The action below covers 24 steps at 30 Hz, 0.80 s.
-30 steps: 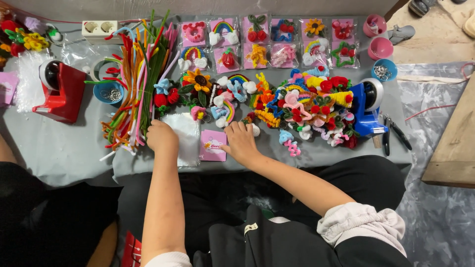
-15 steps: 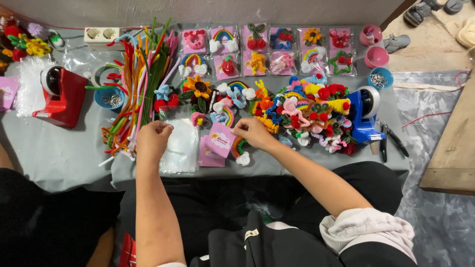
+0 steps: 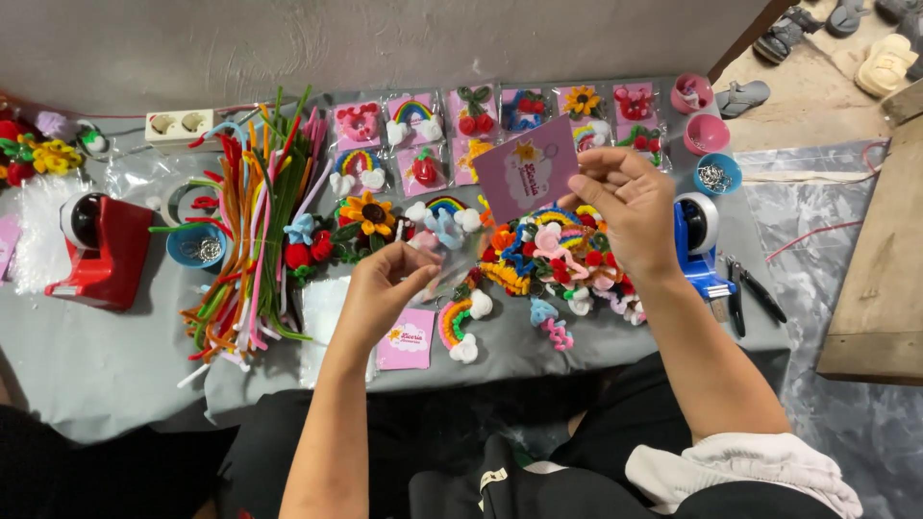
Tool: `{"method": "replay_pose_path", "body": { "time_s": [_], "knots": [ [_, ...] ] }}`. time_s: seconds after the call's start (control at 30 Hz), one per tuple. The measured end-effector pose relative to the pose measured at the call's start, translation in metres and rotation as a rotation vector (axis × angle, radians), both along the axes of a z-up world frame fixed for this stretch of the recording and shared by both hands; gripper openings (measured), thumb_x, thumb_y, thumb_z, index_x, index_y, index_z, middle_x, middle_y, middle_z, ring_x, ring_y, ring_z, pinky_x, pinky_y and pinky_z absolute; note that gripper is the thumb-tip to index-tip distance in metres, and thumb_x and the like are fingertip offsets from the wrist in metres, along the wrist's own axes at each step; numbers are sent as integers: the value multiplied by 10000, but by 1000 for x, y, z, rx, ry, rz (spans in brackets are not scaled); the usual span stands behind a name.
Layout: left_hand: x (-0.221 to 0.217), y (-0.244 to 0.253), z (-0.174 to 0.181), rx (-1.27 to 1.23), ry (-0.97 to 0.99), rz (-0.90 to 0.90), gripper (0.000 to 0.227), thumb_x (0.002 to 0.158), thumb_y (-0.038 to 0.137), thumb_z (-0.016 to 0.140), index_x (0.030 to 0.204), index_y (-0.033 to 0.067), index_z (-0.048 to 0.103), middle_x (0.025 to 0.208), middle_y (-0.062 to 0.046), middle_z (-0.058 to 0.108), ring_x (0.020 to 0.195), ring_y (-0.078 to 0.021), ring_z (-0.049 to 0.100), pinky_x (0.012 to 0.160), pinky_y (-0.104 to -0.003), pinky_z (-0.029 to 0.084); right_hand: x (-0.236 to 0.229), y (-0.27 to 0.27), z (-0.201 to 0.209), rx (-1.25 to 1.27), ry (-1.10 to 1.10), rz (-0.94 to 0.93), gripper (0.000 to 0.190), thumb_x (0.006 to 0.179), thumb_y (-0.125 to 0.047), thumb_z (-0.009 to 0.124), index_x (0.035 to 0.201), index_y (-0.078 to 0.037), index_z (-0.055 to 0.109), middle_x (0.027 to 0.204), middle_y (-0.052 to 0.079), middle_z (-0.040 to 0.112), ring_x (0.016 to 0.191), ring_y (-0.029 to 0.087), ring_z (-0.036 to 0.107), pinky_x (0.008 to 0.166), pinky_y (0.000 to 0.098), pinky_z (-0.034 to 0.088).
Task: The person is placing handcrafted pipe-cleaner accessories into small plastic bags, sometimes attaching them to backing cards first, while another person assists by moving items.
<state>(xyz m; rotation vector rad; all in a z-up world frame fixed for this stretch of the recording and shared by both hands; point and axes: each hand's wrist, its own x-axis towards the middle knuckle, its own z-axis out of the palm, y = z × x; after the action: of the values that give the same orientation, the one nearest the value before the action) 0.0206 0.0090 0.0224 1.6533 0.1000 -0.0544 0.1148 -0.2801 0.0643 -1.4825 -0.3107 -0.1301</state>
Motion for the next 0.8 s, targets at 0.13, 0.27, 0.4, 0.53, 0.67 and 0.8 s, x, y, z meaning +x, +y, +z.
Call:
{"method": "replay_pose_path", "body": {
  "time_s": [0.13, 0.27, 0.4, 0.53, 0.67, 0.8],
  "knots": [
    [2, -5, -17, -29, 29, -45, 128, 863, 90, 794, 896, -12, 725, 937, -163, 779, 893, -205, 733, 760, -335, 613, -5, 19, 0, -23, -42, -7, 227, 933, 58, 707, 1148, 81, 639, 906, 176, 684, 733, 246, 752, 698, 369, 651],
    [0, -2, -31, -41, 48, -44, 129, 869, 89, 801, 883, -11, 720, 933, -165, 779, 886, -202, 740, 745, -307, 611, -1, 28, -17, -84, -15, 31, 222, 922, 48, 716, 1139, 67, 675, 882, 183, 699, 737, 242, 763, 703, 361, 647],
    [-1, 0, -27, -41, 45, -28, 148, 870, 113, 805, 895, -8, 722, 978, -168, 784, 912, -188, 732, 766, -313, 610, -2, 25, -20, -140, 16, 77, 214, 926, 39, 706, 1138, 50, 688, 889, 166, 701, 760, 227, 761, 718, 353, 640],
    [-4, 0, -22, -78, 45, -4, 153, 869, 109, 808, 901, -14, 722, 977, -170, 783, 894, -187, 730, 774, -327, 610, -4, 22, -22, -210, 62, 129, 207, 942, 14, 681, 1149, 19, 698, 912, 140, 716, 770, 183, 750, 742, 317, 632],
    [-5, -4, -9, -117, 42, -8, 142, 881, 119, 796, 887, -6, 727, 931, -154, 778, 865, -163, 706, 790, -330, 606, -9, 24, -22, -293, 90, 206, 204, 933, 20, 673, 1130, -4, 721, 884, 125, 728, 748, 168, 739, 729, 314, 631],
    [-3, -5, -35, -107, 76, -5, 142, 897, 117, 783, 920, -9, 720, 864, -99, 744, 805, -139, 688, 763, -294, 609, -16, 34, -24, -367, 78, 254, 199, 926, 13, 676, 1111, -16, 745, 864, 122, 736, 753, 170, 735, 728, 325, 626]
  ]
}}
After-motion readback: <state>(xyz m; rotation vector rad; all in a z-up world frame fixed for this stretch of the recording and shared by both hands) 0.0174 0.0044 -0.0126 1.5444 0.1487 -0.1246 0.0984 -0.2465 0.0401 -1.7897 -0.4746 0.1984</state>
